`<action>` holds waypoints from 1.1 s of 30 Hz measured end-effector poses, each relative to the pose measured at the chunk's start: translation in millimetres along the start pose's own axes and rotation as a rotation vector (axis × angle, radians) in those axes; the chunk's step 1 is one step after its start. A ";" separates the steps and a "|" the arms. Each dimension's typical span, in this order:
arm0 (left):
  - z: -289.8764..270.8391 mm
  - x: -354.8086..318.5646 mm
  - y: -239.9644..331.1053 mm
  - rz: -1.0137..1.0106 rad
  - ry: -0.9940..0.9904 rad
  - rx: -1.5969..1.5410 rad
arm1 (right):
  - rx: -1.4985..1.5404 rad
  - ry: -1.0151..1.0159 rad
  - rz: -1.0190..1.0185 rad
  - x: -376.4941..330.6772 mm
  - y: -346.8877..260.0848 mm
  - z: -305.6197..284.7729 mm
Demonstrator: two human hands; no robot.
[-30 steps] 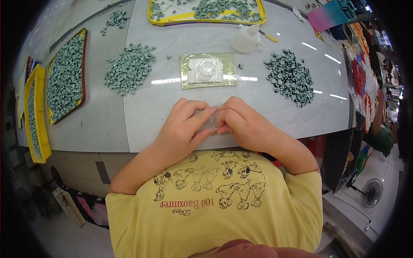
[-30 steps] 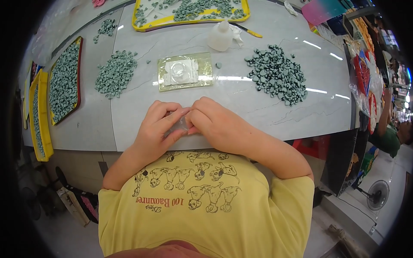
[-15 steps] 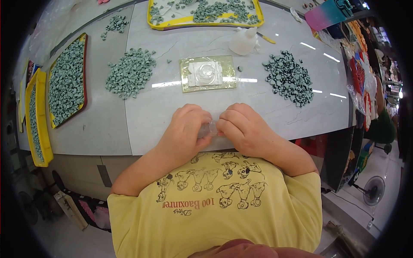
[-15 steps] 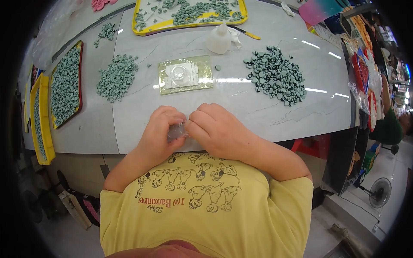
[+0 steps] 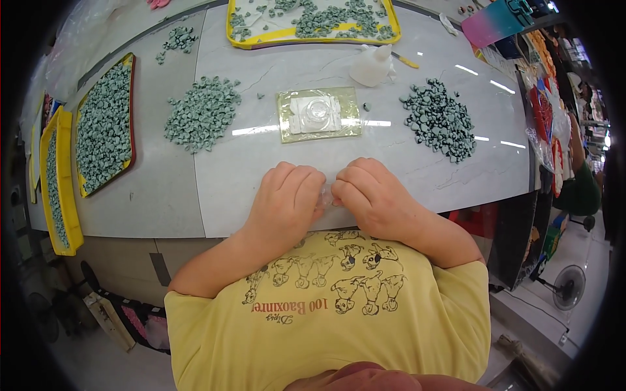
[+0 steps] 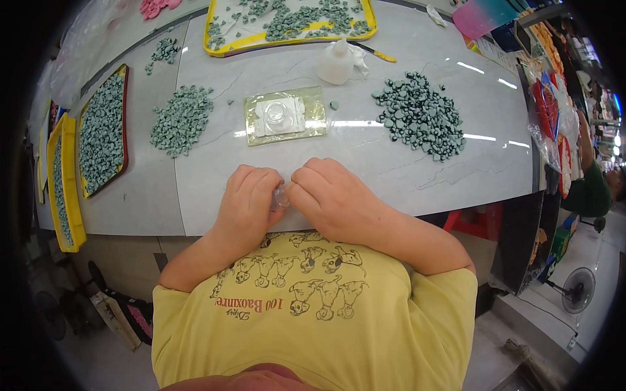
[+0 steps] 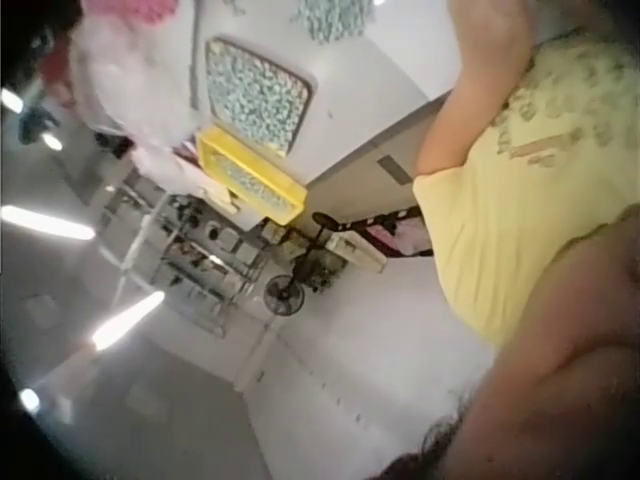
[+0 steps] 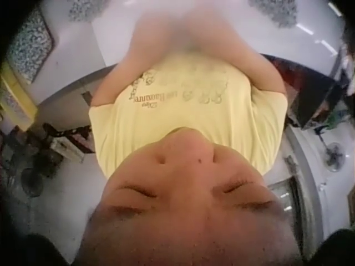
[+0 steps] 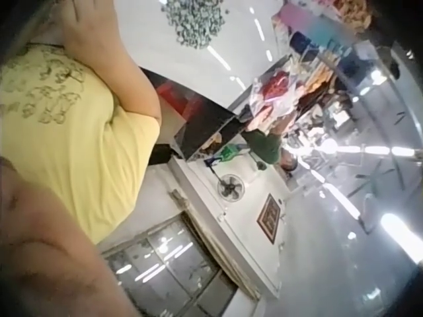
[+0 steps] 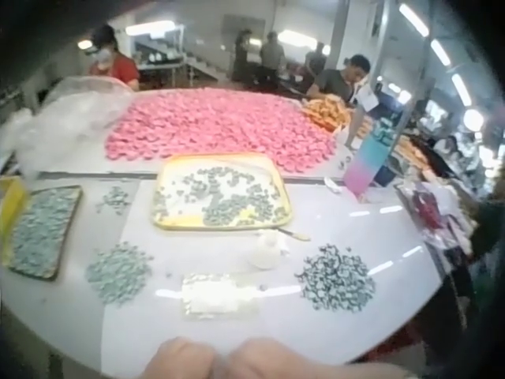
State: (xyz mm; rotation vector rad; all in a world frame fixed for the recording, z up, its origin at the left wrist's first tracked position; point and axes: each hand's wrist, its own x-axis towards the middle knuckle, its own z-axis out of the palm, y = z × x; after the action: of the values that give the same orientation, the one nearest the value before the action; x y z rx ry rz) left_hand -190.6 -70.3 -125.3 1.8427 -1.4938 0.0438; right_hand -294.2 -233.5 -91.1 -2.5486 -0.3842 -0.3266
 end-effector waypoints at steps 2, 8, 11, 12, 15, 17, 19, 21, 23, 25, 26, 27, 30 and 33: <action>-4.5 0.2 0.8 -0.006 -0.012 -0.012 | -0.012 0.004 0.004 0.9 -1.4 0.7; -8.5 -7.0 1.4 -0.021 0.004 0.021 | 0.004 0.037 -0.008 3.3 -5.4 2.5; -12.0 -13.8 -9.3 -0.107 0.053 0.047 | 0.129 0.054 0.022 4.1 -6.1 -5.6; -13.1 -14.5 -13.1 -0.181 0.097 0.071 | 0.131 0.055 0.020 3.7 -4.7 -7.4; -12.9 -14.1 -2.6 -0.133 0.097 -0.104 | 0.169 0.148 -0.016 5.5 -12.6 -6.1; -16.3 -13.6 -2.8 -0.134 0.103 -0.115 | 0.188 0.209 0.010 12.8 -14.4 -3.2; -19.2 -15.7 -2.2 -0.135 0.111 -0.127 | 0.230 0.226 0.038 11.9 -15.1 3.6; -20.4 -19.8 -1.8 -0.115 0.111 -0.137 | 0.272 0.243 0.066 12.0 -17.0 5.4; -21.4 -23.1 -1.0 -0.121 0.119 -0.151 | 0.251 0.221 0.071 13.3 -19.4 4.9; -23.1 -24.4 -0.4 -0.127 0.128 -0.167 | 0.237 0.210 0.037 16.3 -21.8 2.7; -24.9 -24.2 -0.5 -0.116 0.112 -0.135 | 0.224 0.198 0.004 17.7 -22.5 2.0; -25.7 -24.4 -0.5 -0.105 0.096 -0.103 | 0.222 0.196 0.004 18.7 -22.9 1.8; -26.4 -26.0 1.0 -0.092 0.087 -0.151 | 0.226 0.173 -0.017 21.3 -24.8 1.8; -31.9 -28.1 1.2 -0.106 0.042 -0.226 | 0.272 0.133 -0.006 24.1 -25.8 4.0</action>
State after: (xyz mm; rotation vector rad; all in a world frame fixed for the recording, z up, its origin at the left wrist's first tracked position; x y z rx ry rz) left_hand -187.4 -29.2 -114.7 1.7243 -1.3134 -0.1312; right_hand -279.7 -205.4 -74.9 -2.2473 -0.3599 -0.4135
